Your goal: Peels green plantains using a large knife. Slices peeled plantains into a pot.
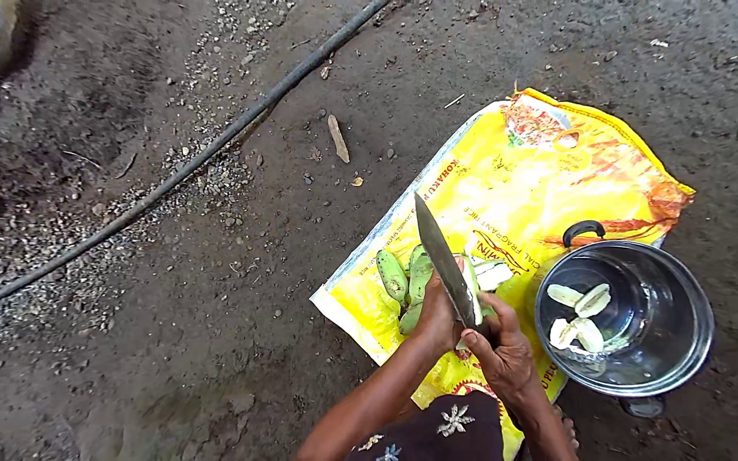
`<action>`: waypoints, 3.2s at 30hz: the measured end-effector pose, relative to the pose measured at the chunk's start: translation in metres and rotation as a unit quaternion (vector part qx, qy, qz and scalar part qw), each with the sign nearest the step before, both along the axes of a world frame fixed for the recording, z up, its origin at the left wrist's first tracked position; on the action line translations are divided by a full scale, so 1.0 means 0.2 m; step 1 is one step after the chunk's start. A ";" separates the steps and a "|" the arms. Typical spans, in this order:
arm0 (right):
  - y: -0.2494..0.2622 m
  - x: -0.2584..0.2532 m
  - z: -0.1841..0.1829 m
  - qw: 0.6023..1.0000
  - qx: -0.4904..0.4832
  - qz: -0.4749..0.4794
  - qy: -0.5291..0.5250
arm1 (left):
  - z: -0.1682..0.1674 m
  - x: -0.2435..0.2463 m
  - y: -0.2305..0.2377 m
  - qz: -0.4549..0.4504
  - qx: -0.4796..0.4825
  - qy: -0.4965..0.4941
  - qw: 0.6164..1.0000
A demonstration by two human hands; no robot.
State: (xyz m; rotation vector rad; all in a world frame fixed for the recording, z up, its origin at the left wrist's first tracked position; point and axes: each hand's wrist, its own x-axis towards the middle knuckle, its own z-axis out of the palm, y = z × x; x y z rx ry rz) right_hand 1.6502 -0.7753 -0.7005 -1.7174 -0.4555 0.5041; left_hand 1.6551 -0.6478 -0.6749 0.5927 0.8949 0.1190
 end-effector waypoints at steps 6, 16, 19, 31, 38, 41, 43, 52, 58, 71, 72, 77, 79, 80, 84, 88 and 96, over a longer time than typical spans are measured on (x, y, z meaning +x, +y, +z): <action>-0.01 0.04 0.04 0.998 -0.026 0.052 0.039 | 0.03 -0.01 0.04 -0.065 0.017 0.012 0.998; -0.02 0.05 0.06 0.986 0.061 0.034 0.154 | -0.10 -0.12 0.07 -0.213 0.217 -0.151 0.941; -0.01 0.04 0.07 0.984 0.077 0.044 0.153 | -0.09 -0.11 0.07 -0.189 0.197 -0.158 0.949; 0.00 0.03 0.03 0.998 0.031 0.015 0.059 | -0.11 -0.12 -0.01 -0.062 0.114 -0.181 0.975; 0.01 0.02 0.02 0.998 0.029 0.024 0.059 | -0.12 -0.13 0.01 -0.073 0.095 -0.173 0.978; -0.01 0.02 0.00 0.998 0.030 0.032 0.047 | -0.12 -0.13 0.01 -0.078 0.083 -0.166 0.980; -0.02 0.03 0.00 0.997 0.034 0.037 0.053 | -0.12 -0.14 0.01 -0.088 0.091 -0.172 0.977; -0.02 0.03 -0.02 0.998 0.031 0.046 0.041 | -0.12 -0.16 0.06 -0.106 0.064 -0.169 0.978; -0.02 0.03 -0.04 0.998 0.031 0.052 0.027 | -0.13 -0.18 0.10 -0.144 0.072 -0.168 0.972; -0.06 0.06 -0.04 0.995 -0.011 0.022 0.094 | -0.12 -0.19 0.19 -0.245 0.047 -0.107 0.962; -0.06 0.06 -0.04 0.991 -0.002 -0.002 0.137 | -0.12 -0.19 0.20 -0.268 0.051 -0.101 0.957; -0.09 0.05 -0.11 0.909 0.118 -0.072 0.393 | -0.17 -0.19 0.22 -0.255 -0.006 -0.095 0.962; -0.09 0.04 -0.12 0.883 0.140 -0.118 0.433 | -0.17 -0.18 0.20 -0.224 -0.025 -0.077 0.971; -0.08 0.04 -0.12 0.879 0.132 -0.133 0.439 | -0.17 -0.17 0.19 -0.212 -0.029 -0.065 0.975; -0.06 0.06 -0.05 0.922 -0.007 -0.130 0.364 | -0.14 -0.09 0.16 -0.149 -0.036 -0.001 0.988; -0.03 0.03 0.01 0.974 -0.071 -0.045 0.211 | -0.10 0.00 0.15 -0.050 -0.074 0.045 0.995; 0.06 -0.06 0.05 0.996 -0.059 0.027 -0.059 | -0.11 0.04 0.13 0.008 -0.147 0.041 0.988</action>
